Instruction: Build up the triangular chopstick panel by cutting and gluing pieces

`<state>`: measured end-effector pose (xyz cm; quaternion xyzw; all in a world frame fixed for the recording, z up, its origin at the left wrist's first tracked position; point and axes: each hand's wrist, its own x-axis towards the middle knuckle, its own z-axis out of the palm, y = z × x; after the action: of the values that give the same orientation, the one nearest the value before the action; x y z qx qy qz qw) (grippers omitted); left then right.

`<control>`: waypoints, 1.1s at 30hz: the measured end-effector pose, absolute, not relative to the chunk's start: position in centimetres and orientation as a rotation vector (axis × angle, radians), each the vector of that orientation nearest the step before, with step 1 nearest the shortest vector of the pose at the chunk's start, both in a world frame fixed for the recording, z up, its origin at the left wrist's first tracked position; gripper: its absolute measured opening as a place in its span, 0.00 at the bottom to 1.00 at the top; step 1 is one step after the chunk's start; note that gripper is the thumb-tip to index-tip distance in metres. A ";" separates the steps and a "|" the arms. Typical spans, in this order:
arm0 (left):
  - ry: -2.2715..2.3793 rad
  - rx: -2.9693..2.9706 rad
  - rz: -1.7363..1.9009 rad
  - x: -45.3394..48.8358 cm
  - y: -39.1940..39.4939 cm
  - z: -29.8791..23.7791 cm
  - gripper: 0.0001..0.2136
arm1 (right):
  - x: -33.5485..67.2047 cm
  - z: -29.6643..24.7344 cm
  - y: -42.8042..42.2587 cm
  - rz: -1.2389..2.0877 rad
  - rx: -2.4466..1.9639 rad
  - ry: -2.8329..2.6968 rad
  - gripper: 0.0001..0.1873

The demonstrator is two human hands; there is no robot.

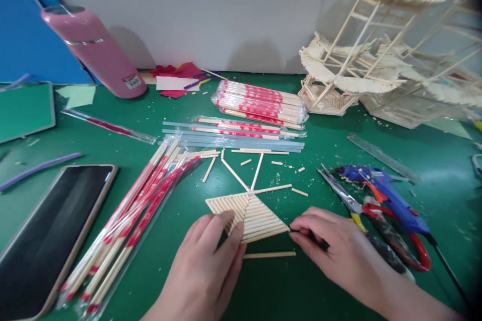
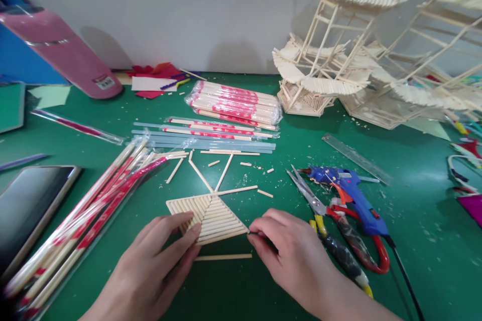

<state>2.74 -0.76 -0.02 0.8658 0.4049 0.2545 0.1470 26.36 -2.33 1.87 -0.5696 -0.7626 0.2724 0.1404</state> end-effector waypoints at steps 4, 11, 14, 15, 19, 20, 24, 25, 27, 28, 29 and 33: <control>1.167 2.490 0.735 2.7 -0.9 -0.1 0.12 | 26.2 1.4 -2.6 0.718 -1.581 -2.210 0.08; 1.196 2.413 0.688 2.8 -1.1 0.0 0.11 | 25.9 0.6 -3.1 0.536 -1.521 -2.212 0.07; 1.209 2.400 0.680 2.8 -1.0 0.3 0.11 | 25.9 0.5 -3.2 0.507 -1.518 -2.240 0.06; 1.215 2.401 0.683 2.8 -1.0 0.3 0.11 | 25.9 0.5 -3.2 0.499 -1.516 -2.249 0.07; 1.228 2.405 0.693 2.9 -1.0 0.5 0.10 | 25.9 0.6 -3.1 0.444 -1.494 -2.271 0.08; 1.226 2.404 0.698 2.9 -1.0 0.4 0.10 | 25.8 0.7 -3.1 0.426 -1.486 -2.277 0.08; 1.213 2.398 0.712 2.9 -1.2 0.2 0.11 | 25.7 0.7 -3.1 0.344 -1.475 -2.309 0.07; 1.214 2.394 0.712 2.9 -1.2 0.2 0.11 | 25.6 0.8 -3.1 0.319 -1.469 -2.312 0.08; 1.216 2.390 0.708 2.8 -1.3 0.1 0.11 | 25.5 0.9 -3.0 0.281 -1.461 -2.320 0.08; 1.217 2.391 0.708 2.8 -1.4 0.1 0.11 | 25.4 1.0 -3.0 0.269 -1.458 -2.323 0.09; 1.216 2.395 0.707 2.8 -1.4 0.1 0.11 | 25.4 1.0 -3.0 0.261 -1.457 -2.327 0.09; 1.213 2.404 0.719 2.8 -1.3 0.1 0.12 | 25.4 1.0 -2.9 0.256 -1.450 -2.332 0.10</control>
<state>2.84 -1.32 0.08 0.8491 0.4283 0.2540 0.1764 25.42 -2.94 0.99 -0.5162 -0.8300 0.0910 0.1905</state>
